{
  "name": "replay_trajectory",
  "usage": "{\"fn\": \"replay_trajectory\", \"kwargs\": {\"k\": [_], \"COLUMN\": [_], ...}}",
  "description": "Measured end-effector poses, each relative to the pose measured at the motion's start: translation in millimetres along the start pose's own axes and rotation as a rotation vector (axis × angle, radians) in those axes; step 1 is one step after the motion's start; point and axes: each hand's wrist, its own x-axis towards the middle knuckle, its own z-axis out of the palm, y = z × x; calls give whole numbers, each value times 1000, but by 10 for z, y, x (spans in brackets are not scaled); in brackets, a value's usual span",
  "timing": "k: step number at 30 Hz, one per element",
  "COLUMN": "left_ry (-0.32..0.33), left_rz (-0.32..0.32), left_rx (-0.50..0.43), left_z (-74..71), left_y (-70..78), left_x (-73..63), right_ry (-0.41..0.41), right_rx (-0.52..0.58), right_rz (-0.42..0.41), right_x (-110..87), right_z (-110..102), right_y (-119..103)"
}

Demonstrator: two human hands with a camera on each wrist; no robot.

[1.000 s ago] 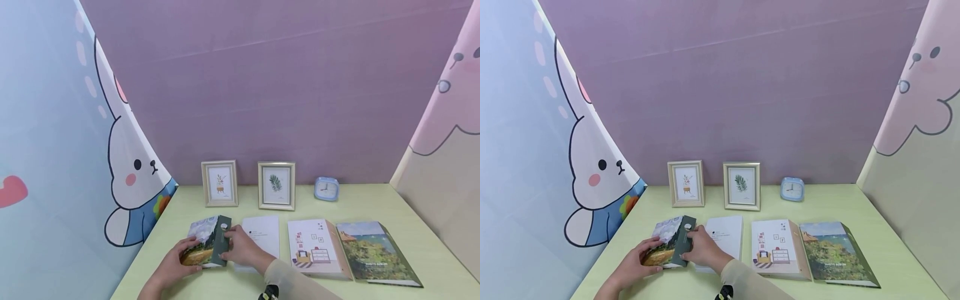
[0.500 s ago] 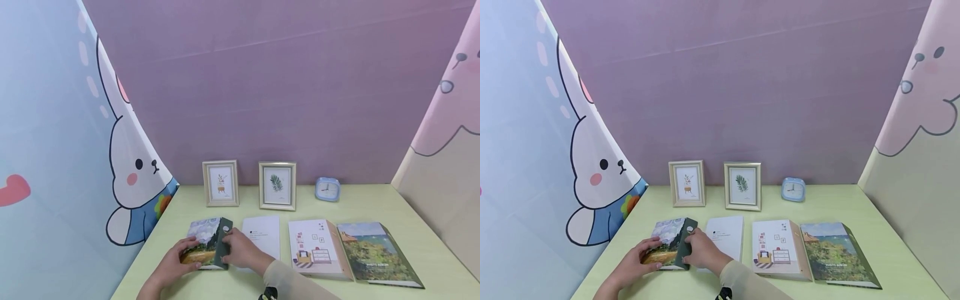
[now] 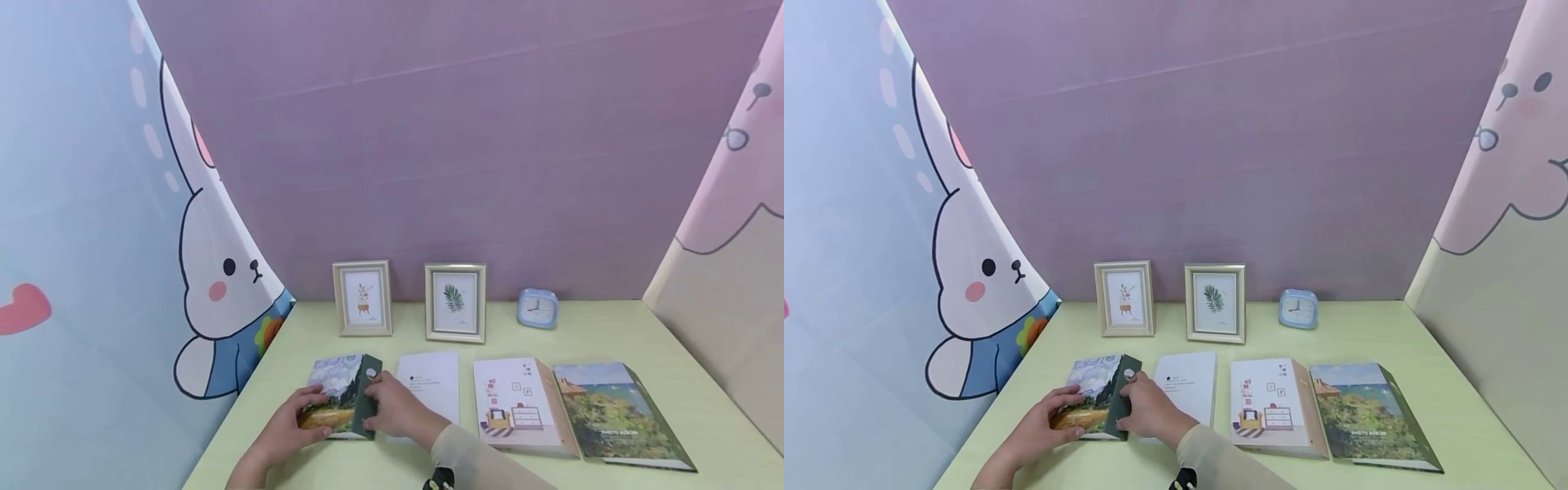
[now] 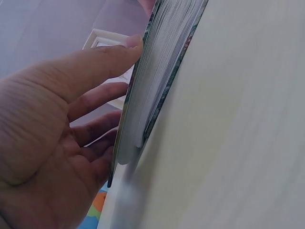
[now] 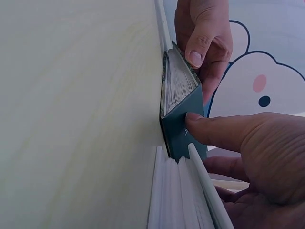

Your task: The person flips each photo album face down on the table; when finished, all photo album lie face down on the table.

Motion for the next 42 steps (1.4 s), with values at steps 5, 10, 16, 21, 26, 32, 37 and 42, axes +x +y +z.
{"fn": "replay_trajectory", "kwargs": {"k": [5,10,16,21,26,32,37,42], "left_ry": [-5,-8,28,119,150,174,196,199], "left_rz": [-7,-10,-5,22,16,19,76,127], "left_rx": [18,25,37,15,15,15,56,91], "left_z": [21,31,45,77,110,136,155,160], "left_y": [20,47,84,134,183,243,280,359], "left_x": [-9,-23,-13,42,111,172,220,263], "right_ry": [-9,-26,-18,-6,15,57,81,105], "right_rx": [-2,-1,85,210,231,228,212,222], "right_rz": [-9,-24,-70,-65,-72,-72,-43,13], "right_x": [-15,-53,-109,-171,-280,-431,-583,-762], "right_z": [-13,-48,-143,-353,-622,-873,-1076,-1331], "right_y": [12,7,85,242,346,530,727,855]}}
